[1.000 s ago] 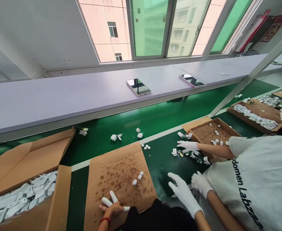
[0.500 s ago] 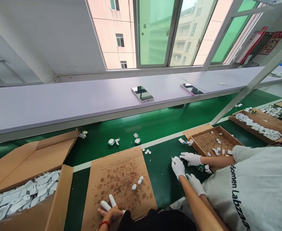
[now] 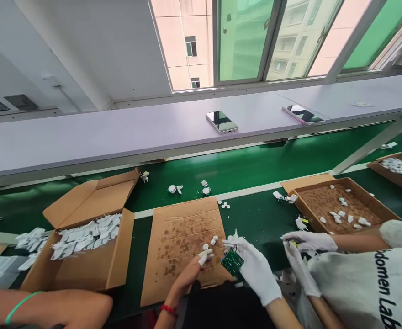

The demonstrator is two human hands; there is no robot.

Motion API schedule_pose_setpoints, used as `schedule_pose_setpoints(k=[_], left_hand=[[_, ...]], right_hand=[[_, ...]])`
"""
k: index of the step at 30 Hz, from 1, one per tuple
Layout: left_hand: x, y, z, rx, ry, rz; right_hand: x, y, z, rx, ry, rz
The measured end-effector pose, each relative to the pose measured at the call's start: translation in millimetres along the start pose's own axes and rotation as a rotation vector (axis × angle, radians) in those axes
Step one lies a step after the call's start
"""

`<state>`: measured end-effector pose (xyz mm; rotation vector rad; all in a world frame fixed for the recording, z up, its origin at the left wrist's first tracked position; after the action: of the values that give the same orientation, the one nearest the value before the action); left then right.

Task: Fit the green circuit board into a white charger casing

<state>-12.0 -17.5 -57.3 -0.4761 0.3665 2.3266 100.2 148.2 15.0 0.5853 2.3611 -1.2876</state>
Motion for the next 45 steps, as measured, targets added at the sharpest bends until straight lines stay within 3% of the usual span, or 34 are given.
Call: schedule_pose_setpoints(k=[2, 4, 7, 9, 11, 13, 16, 20, 24, 29, 31, 34, 37, 40, 45], left_hand=[[-9, -29.6, 7, -0.141, 0.021, -0.057], [-20, -48.4, 10, -0.287, 0.037, -0.097], [-44, -58.7, 5, -0.68, 0.104, -0.229], [-59, -49.1, -10, -0.916, 0.209, -0.204], [-69, -30.5, -33, -1.015, 0.301, -0.043], [-74, -13.9, -52, -1.048, 0.337, 0.11], [-76, -0.3, -63, -1.05, 0.302, 0.207], [-76, 12.1, -52, -1.023, 0.144, 0.276], [-77, 15.6, -11, -0.923, -0.184, 0.091], [-80, 8.7, 41, -1.162, -0.377, -0.076], [-79, 3.6, 58, -1.181, -0.372, -0.059], [-78, -2.3, 77, -1.037, -0.356, 0.05], [-77, -11.6, 93, -0.92, -0.341, 0.06], [-75, -18.9, 105, -0.873, -0.359, 0.03], [-75, -27.1, 125, -0.804, -0.438, -0.054]], right_hand=[[-3, -23, 19, -0.031, -0.116, -0.114], [-4, -35, 31, -0.215, -0.152, -0.183], [4, -28, 26, -0.804, -0.009, -0.04], [16, -17, 13, -1.17, 0.15, 0.142], [38, -8, 12, -1.459, 0.208, 0.228], [66, -1, 23, -1.681, 0.176, 0.235], [105, -3, 48, -1.863, 0.145, 0.193], [131, -16, 76, -1.936, 0.151, 0.165], [134, -16, 78, -1.876, 0.206, 0.25], [99, -33, 52, -1.676, 0.375, 0.213], [62, -53, 32, -1.547, 0.52, 0.155], [-16, -94, -5, -1.258, 0.921, 0.042], [-71, -123, -22, -1.316, 1.188, 0.078], [-88, -131, -27, -1.426, 1.271, 0.179], [-96, -124, -36, -1.458, 1.328, 0.294]])
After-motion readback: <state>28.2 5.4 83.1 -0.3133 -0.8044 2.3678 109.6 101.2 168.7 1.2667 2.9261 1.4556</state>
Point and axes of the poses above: each hand's wrist, its own x-axis towards the middle knuckle, its own y-axis out of the back of the hand, z = x × y, the point moved 7 cm from there along x, towards the middle knuckle, and after that the axes turned 13 degrees about -y, right-handed, at the moved point
